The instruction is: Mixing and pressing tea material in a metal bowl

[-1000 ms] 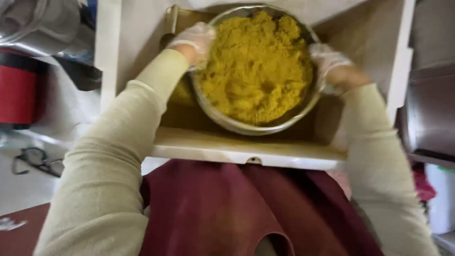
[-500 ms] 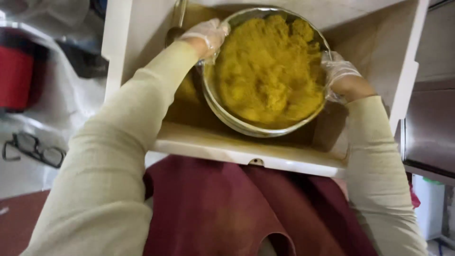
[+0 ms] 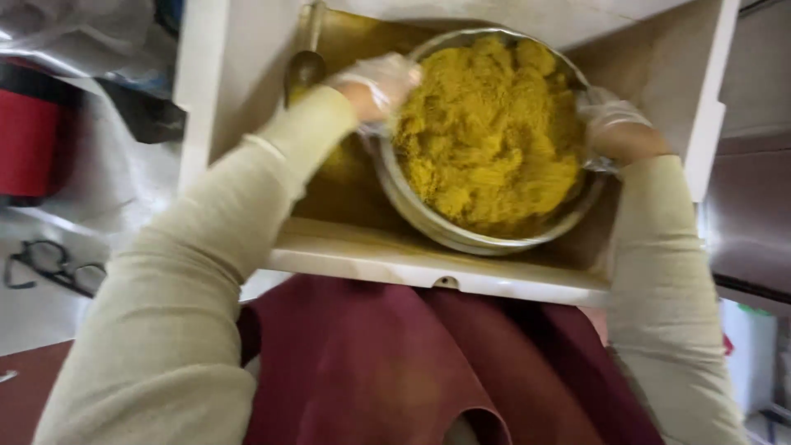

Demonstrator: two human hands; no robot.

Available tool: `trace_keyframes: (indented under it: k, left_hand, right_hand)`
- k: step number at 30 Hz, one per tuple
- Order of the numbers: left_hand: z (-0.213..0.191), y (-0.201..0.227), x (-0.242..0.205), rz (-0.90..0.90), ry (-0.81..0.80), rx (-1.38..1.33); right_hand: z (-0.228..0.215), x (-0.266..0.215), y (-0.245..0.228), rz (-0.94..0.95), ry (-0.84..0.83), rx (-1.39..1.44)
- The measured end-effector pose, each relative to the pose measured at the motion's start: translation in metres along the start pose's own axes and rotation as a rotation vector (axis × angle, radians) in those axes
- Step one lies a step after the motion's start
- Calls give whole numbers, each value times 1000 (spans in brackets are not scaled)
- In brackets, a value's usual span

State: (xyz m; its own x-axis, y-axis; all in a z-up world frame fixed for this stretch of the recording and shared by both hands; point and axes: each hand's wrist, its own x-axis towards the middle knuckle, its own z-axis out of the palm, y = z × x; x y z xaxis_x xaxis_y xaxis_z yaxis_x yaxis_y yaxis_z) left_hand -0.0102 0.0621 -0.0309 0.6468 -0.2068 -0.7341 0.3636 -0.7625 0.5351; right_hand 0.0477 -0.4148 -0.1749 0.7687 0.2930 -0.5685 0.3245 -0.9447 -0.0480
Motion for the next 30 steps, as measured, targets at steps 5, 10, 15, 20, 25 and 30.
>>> trace_keyframes:
  k: [5,10,15,20,25,30]
  left_hand:
    - [19,-53,109,126,238,80]
    - [-2,-29,60,188,149,178]
    - [8,-37,72,345,120,669]
    - [-14,-29,42,-55,139,-33]
    - [3,-24,66,389,138,776]
    - [3,-56,111,16,279,208]
  right_hand:
    - [7,10,0,-101,22,34]
    - [-6,10,27,-95,-29,-369]
    - [25,33,40,-99,-8,121]
    - [-59,-35,-121,213,-81,163]
    - [-81,-52,-131,311,-53,278]
    - [-104,-74,-192,479,-127,610]
